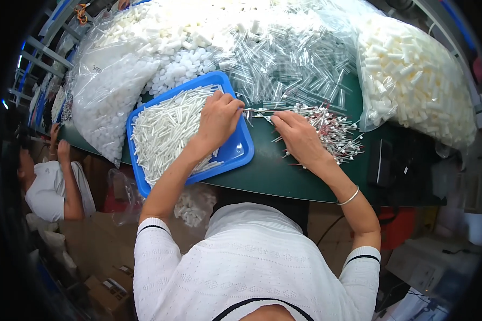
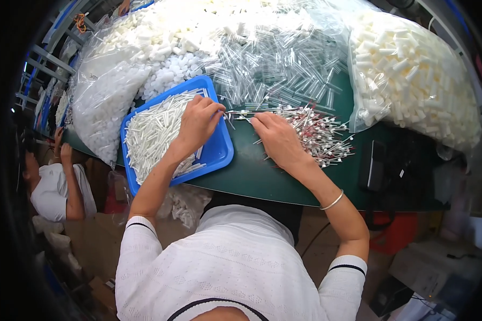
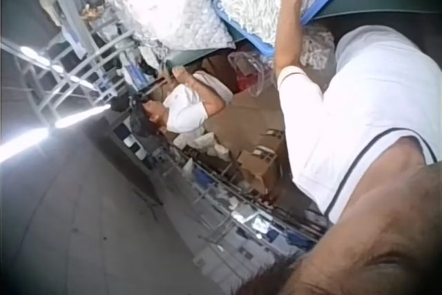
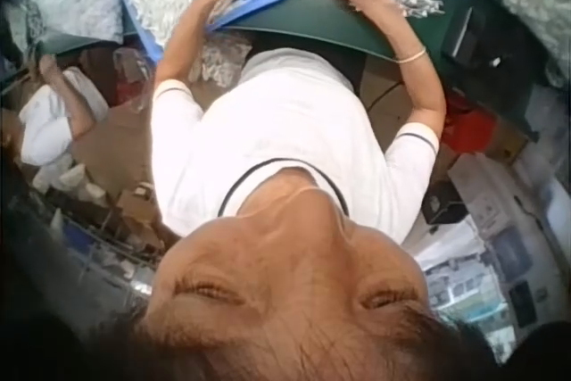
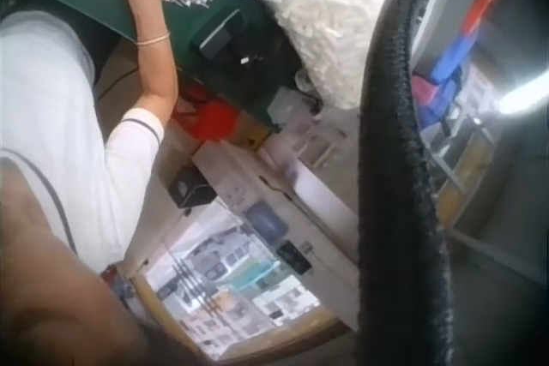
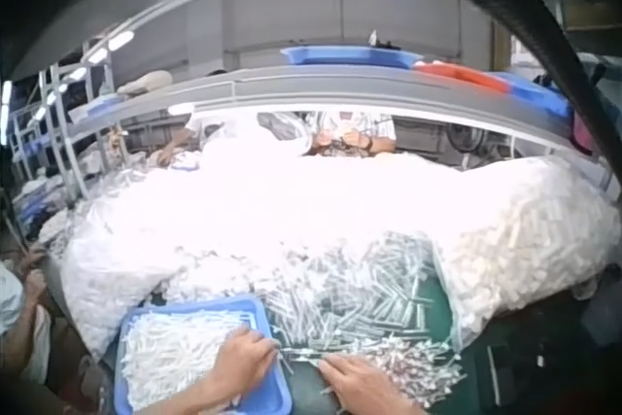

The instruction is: Assembling small white plastic components and thin rods at a factory workstation.

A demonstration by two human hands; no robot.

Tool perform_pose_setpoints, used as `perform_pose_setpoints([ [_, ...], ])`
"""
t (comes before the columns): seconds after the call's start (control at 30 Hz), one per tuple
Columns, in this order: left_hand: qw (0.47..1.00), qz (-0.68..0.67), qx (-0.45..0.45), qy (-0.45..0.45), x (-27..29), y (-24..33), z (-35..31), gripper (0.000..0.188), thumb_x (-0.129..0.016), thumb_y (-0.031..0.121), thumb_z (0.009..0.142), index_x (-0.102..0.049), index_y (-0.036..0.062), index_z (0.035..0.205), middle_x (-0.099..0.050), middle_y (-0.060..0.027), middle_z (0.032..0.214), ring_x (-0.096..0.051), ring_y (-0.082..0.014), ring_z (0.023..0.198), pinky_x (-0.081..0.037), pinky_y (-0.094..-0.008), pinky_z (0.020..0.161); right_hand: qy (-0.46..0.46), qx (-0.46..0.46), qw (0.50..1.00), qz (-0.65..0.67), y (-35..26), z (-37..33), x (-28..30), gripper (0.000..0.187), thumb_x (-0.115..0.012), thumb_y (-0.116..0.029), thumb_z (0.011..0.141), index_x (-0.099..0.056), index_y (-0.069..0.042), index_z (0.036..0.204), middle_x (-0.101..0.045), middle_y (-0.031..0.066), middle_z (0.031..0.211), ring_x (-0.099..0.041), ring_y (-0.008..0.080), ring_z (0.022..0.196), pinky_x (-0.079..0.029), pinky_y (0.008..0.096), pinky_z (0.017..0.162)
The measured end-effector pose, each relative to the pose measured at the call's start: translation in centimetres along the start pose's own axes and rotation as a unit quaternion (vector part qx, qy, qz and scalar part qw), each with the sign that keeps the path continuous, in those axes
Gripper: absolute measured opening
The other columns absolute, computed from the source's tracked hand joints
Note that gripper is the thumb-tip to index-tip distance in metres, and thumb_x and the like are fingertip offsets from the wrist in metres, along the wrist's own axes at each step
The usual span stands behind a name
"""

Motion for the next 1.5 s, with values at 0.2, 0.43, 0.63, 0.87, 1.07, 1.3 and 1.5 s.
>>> perform_pose_setpoints([
  [0.2,0.991,0.109,-0.004,-0.071,-2.2,-2.2,3.3,0.009,-0.062,0.014,0.082,-0.07,0.0099,0.083,-0.058,-0.0065,0.079,-0.053,-0.0251,0.085,-0.041,-0.0392,0.073,0.007,0.013,0.993,-0.114,-0.5,3.8,-3.4,0.026,-0.056,0.002,0.073,-0.059,0.0,0.1,-0.056,0.0116,0.096,-0.054,0.0276,0.094,-0.045,0.0358,0.08],
  [0.43,0.967,0.192,-0.027,-0.166,-5.0,-3.6,5.4,0.011,-0.061,0.012,0.07,-0.071,0.012,0.075,-0.061,-0.0081,0.073,-0.057,-0.0267,0.082,-0.04,-0.0414,0.074,0.002,-0.025,0.994,-0.108,1.6,4.3,-3.8,0.02,-0.064,-0.012,0.077,-0.061,-0.004,0.095,-0.055,0.0103,0.096,-0.052,0.0268,0.096,-0.043,0.0396,0.08],
  [0.63,0.95,0.179,-0.011,-0.256,-6.3,-3.5,6.2,0.011,-0.061,0.012,0.062,-0.067,0.0092,0.071,-0.065,-0.0103,0.075,-0.059,-0.0283,0.082,-0.039,-0.0434,0.075,0.027,-0.024,0.997,-0.074,1.0,4.1,-3.5,0.019,-0.068,-0.017,0.078,-0.064,-0.005,0.092,-0.057,0.009,0.097,-0.053,0.026,0.096,-0.042,0.04,0.081],
  [0.87,0.937,0.18,-0.013,-0.299,-7.1,-3.4,6.7,0.008,-0.066,0.015,0.059,-0.065,0.0099,0.065,-0.065,-0.01,0.069,-0.062,-0.0294,0.073,-0.038,-0.042,0.072,0.008,-0.022,0.996,-0.086,1.6,4.9,-4.7,0.011,-0.065,-0.012,0.076,-0.064,-0.005,0.085,-0.058,0.009,0.092,-0.055,0.0248,0.095,-0.042,0.0383,0.082],
  [1.07,0.932,0.16,-0.03,-0.324,-7.6,-3.0,6.2,0.003,-0.066,0.014,0.063,-0.065,0.0116,0.061,-0.064,-0.0089,0.066,-0.062,-0.0294,0.069,-0.037,-0.0405,0.071,-0.016,-0.004,0.983,-0.183,1.6,3.6,-3.0,0.005,-0.061,-0.011,0.076,-0.064,-0.007,0.079,-0.06,0.0065,0.084,-0.056,0.0221,0.092,-0.043,0.0347,0.08],
  [1.3,0.96,-0.001,-0.042,-0.277,-5.7,-0.8,5.0,0.01,-0.065,0.019,0.064,-0.066,0.0103,0.068,-0.065,-0.0068,0.072,-0.063,-0.0253,0.078,-0.036,-0.0396,0.071,-0.011,0.001,0.977,-0.213,2.6,1.3,-0.6,0.006,-0.062,-0.011,0.074,-0.065,-0.009,0.079,-0.06,0.0051,0.086,-0.056,0.0207,0.092,-0.042,0.0343,0.08],
  [1.5,0.919,-0.012,-0.041,-0.392,-6.6,0.2,4.2,0.014,-0.062,0.017,0.069,-0.067,0.0099,0.08,-0.067,-0.0072,0.077,-0.063,-0.0273,0.081,-0.038,-0.0416,0.073,0.059,0.032,0.99,-0.121,-0.3,1.2,1.5,0.011,-0.061,-0.008,0.073,-0.062,-0.007,0.084,-0.059,0.0068,0.089,-0.055,0.0222,0.094,-0.042,0.0365,0.082],
])
Point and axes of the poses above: each hand's wrist, its own z-axis towards the middle knuckle, its own x-axis out of the back of the hand, y = z × x, the point moved 8 cm from there along z, towards the middle knuckle
